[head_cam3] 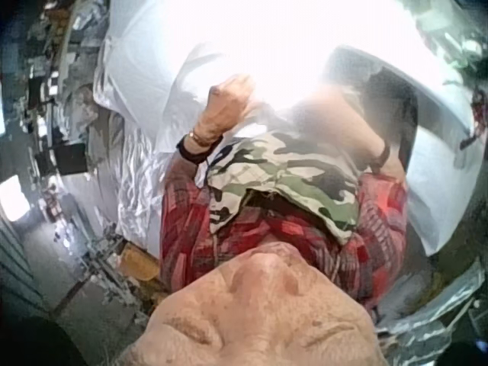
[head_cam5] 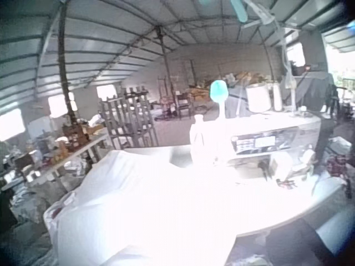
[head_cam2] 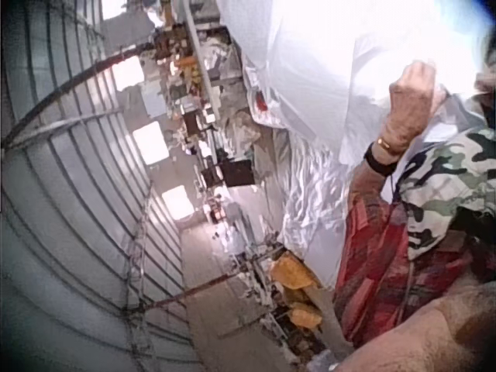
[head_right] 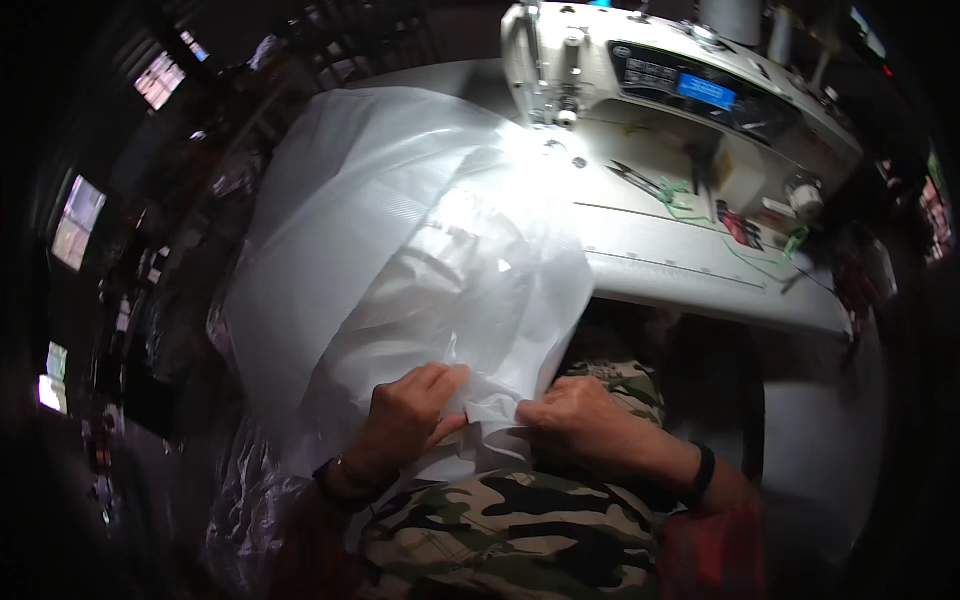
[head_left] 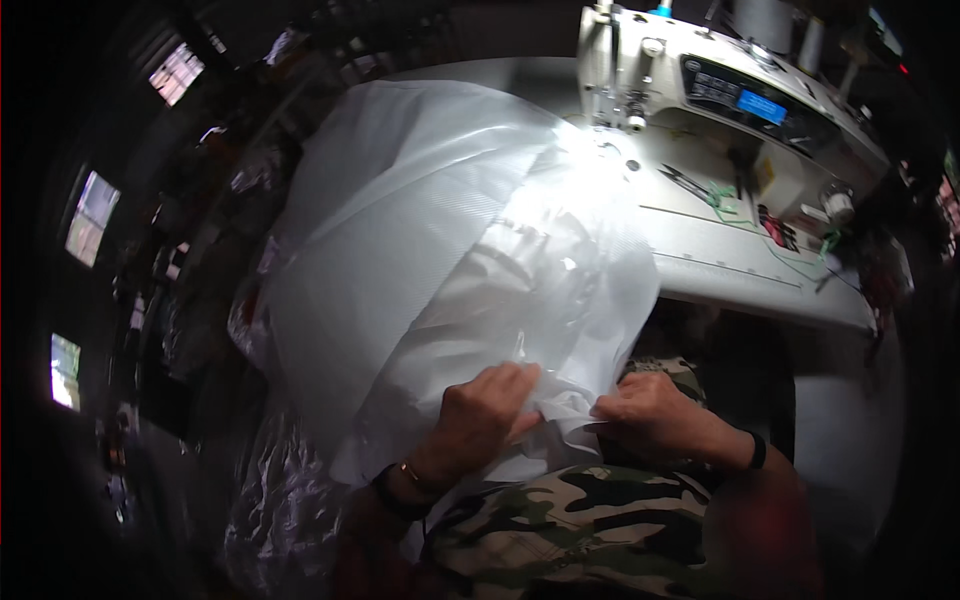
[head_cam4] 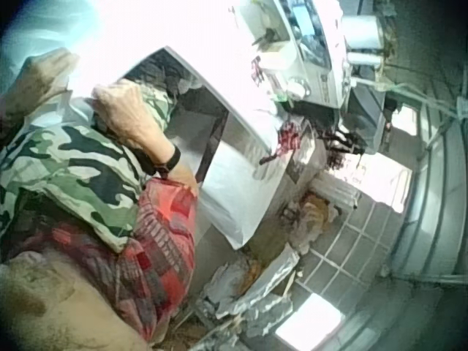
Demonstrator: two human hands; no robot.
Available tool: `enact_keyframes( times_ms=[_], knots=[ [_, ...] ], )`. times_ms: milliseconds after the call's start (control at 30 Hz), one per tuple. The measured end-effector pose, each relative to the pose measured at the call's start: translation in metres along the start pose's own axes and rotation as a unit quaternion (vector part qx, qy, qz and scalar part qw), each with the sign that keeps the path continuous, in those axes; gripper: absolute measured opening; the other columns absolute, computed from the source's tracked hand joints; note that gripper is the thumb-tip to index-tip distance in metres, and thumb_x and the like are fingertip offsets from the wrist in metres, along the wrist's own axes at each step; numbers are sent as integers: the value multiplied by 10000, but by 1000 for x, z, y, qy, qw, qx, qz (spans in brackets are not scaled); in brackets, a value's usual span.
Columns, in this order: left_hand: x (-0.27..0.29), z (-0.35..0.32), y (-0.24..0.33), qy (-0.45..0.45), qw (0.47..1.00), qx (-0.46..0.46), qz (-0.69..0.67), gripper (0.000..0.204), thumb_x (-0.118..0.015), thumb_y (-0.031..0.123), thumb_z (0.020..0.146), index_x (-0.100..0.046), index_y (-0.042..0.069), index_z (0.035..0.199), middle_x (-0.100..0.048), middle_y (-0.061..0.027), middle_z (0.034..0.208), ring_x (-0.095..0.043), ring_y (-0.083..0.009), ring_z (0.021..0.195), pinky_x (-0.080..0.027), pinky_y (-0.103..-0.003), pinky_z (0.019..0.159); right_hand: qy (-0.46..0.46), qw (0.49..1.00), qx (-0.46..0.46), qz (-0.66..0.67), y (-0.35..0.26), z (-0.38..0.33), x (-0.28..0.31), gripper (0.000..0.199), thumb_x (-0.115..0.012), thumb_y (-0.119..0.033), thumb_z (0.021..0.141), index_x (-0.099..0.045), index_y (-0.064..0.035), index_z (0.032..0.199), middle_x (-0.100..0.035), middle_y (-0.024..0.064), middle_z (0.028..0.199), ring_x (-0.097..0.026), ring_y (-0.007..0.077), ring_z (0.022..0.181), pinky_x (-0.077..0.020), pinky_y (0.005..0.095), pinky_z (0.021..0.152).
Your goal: Sewing the edges of large white plastic sheets using an industrial sewing machine in a workshop environment.
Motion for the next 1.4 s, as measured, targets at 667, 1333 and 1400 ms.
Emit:
enact_keyframes(
  times_ms=[667,1333,1400],
  knots=[
    [7,6,11,18,1000,-4,-11,98,-540,143,960,-595,65,978,-577,-110,732,-606,-357,661,-499,-407,590,63,994,85,20,-18,0,3,357,-724,-214,847,-473,-93,625,-463,59,523,-494,260,461,-451,361,531],
    [-140,-61,-122,95,695,169,-693,423,-470,214,1016,-453,46,1404,-520,-79,1394,-491,-179,1262,-408,-273,1038,164,980,75,78,-19,-17,55,242,-697,-21,755,-531,-55,582,-494,64,547,-515,280,499,-418,369,506],
    [-115,-51,-117,129,991,26,-29,389,-498,209,1009,-508,28,1353,-581,-75,1314,-563,-188,1155,-452,-281,989,178,979,74,71,-22,-21,57,225,-696,-23,755,-552,-47,585,-497,65,539,-523,273,502,-417,367,509]
  ],
)
Point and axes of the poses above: each hand's wrist, its own z-axis towards the middle knuckle, its own x-axis out of the back of the hand, y = z × x, the point moved 7 cm from there along z, towards the middle knuckle
